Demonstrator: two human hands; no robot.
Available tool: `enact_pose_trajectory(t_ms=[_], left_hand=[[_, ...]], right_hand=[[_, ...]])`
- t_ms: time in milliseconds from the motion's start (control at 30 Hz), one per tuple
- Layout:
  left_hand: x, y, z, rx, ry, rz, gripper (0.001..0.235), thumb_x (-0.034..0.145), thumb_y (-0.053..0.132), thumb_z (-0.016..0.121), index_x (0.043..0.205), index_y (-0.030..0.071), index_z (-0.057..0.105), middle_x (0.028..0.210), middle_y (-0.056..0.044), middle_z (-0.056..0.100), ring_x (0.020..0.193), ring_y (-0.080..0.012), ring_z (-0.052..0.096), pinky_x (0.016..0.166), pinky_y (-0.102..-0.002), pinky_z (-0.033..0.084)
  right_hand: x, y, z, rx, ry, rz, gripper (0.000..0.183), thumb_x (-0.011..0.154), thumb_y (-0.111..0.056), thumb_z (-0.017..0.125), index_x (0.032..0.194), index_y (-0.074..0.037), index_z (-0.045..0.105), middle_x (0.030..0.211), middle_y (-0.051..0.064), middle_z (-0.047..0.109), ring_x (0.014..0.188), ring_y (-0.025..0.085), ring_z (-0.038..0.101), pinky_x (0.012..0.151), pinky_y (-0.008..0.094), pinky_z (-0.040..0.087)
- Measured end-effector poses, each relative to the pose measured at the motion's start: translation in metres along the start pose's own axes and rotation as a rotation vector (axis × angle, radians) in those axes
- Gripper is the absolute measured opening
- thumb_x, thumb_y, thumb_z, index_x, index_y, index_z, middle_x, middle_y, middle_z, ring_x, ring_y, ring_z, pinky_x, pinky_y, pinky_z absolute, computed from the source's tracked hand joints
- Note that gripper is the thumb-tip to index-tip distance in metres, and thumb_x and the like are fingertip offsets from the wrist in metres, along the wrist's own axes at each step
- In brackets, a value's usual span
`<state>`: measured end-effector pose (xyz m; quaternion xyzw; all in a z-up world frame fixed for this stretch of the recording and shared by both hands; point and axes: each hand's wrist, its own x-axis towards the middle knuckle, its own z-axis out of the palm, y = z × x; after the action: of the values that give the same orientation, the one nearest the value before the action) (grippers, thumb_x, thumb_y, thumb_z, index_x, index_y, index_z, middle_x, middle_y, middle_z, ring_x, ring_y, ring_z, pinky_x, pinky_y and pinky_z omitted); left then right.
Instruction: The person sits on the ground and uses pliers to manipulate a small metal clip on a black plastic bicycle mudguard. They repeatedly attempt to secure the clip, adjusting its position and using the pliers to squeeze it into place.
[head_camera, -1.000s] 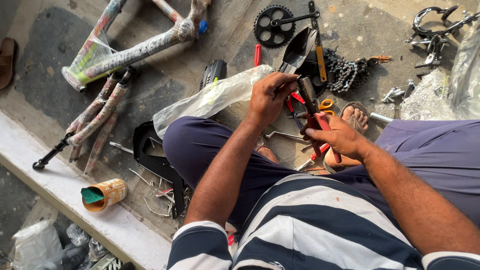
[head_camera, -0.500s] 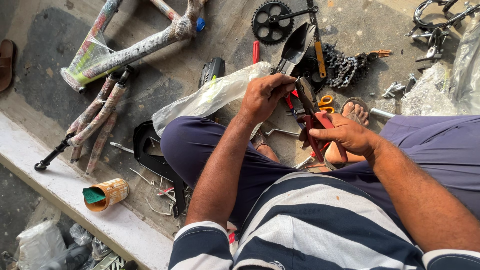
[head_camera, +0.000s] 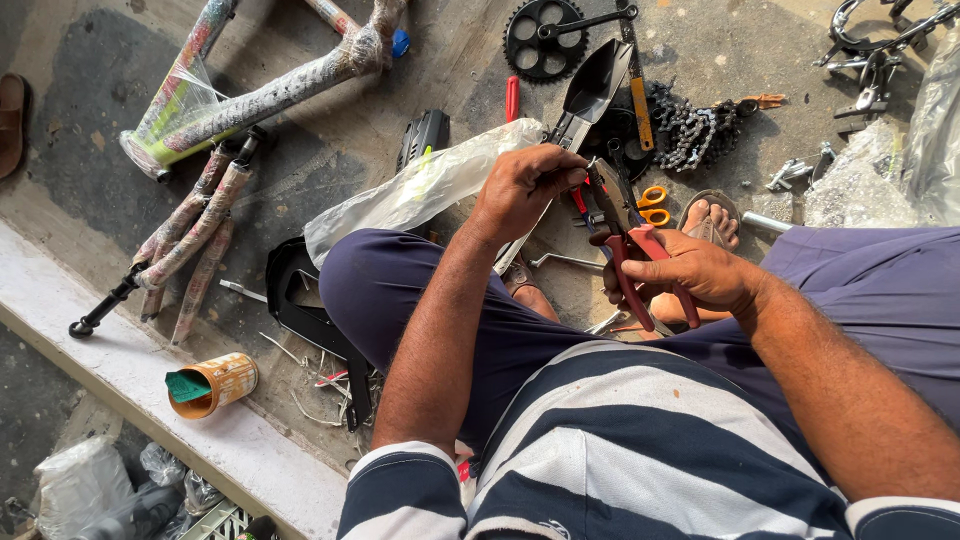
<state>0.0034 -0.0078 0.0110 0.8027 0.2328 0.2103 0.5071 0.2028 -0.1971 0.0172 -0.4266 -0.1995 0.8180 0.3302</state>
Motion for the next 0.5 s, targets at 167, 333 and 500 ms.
enact_pose_trajectory(t_ms=[167, 333, 500], left_hand=[[-0.0008, 0.0026, -0.0010, -0.092, -0.081, -0.240, 0.017, 0.099, 0.023, 0.071, 0.108, 0.009, 0.075, 0.082, -0.003, 0.075, 0.074, -0.0093, 0.071, 0.066, -0.027, 0.059], [-0.0004, 0.0035, -0.0045, -0.008, -0.082, -0.098, 0.015, 0.101, 0.023, 0.069, 0.106, 0.010, 0.075, 0.089, -0.004, 0.073, 0.083, -0.0138, 0.071, 0.073, -0.029, 0.060], [-0.0011, 0.0057, -0.0078, -0.010, -0.084, -0.076, 0.016, 0.100, 0.024, 0.069, 0.105, 0.010, 0.073, 0.090, -0.003, 0.073, 0.085, -0.0154, 0.072, 0.075, -0.032, 0.059]], right_hand=[[0.0006, 0.0046, -0.0024, 0.092, -0.016, 0.011, 0.038, 0.093, -0.027, 0.069, 0.117, 0.002, 0.064, 0.098, 0.014, 0.070, 0.091, 0.024, 0.072, 0.086, 0.043, 0.061], [0.0004, 0.0055, -0.0005, 0.125, -0.058, -0.004, 0.040, 0.092, -0.027, 0.070, 0.118, 0.002, 0.062, 0.101, 0.014, 0.070, 0.092, 0.022, 0.072, 0.086, 0.041, 0.060], [-0.0012, 0.0080, 0.0015, 0.191, -0.040, 0.005, 0.039, 0.092, -0.026, 0.070, 0.119, -0.002, 0.058, 0.092, 0.010, 0.065, 0.083, 0.020, 0.067, 0.078, 0.038, 0.058]])
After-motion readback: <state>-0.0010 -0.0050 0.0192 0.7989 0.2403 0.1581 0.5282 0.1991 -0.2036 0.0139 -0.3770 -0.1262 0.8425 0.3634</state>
